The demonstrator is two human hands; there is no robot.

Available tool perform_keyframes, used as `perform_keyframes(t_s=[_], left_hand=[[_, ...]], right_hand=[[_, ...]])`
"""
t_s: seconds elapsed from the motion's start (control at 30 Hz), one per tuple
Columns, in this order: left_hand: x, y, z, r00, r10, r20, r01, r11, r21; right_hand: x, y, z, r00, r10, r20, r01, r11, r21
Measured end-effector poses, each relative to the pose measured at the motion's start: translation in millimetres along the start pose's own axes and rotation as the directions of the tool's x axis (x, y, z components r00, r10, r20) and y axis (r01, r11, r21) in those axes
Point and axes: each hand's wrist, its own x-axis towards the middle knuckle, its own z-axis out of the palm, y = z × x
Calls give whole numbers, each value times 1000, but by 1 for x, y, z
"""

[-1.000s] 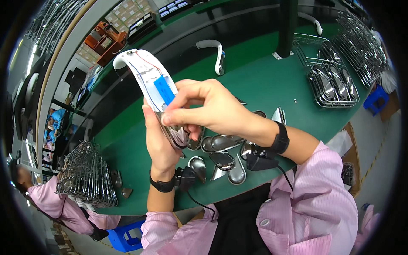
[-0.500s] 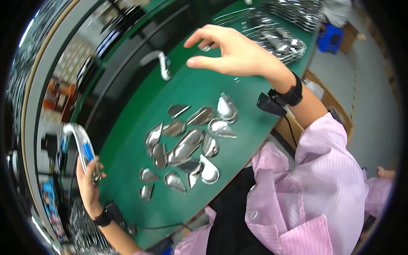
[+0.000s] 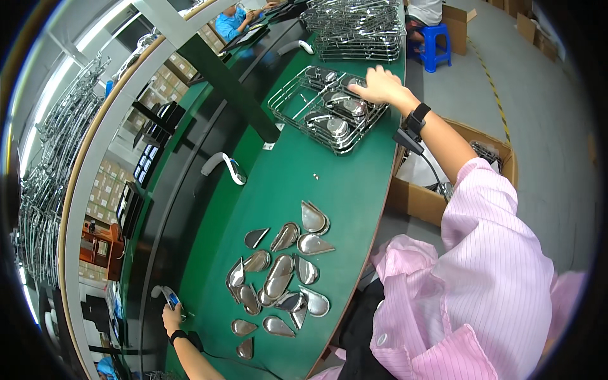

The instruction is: Assemble plastic components and metal covers for an electronic device on a factory line.

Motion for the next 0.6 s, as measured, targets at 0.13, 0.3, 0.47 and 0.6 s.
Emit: perform_keyframes(t_s=[0.13, 0.3, 0.47, 0.6], left_hand=[[7, -20, 5, 986, 99, -130, -117, 984, -132], [-69, 28, -61, 932, 180, -315, -341, 732, -590], [-172, 105, -119, 897, 277, -344, -440, 486, -755], [-231, 161, -133, 813, 387, -435, -553, 282, -784]], right_hand=[[22, 16, 2, 977, 62, 206, -89, 988, 125], [37, 21, 8, 997, 25, 76, -70, 745, 664], [30, -6, -32, 999, -7, -50, 49, 404, 914], [-20, -52, -86, 930, -60, -362, 367, 147, 918]])
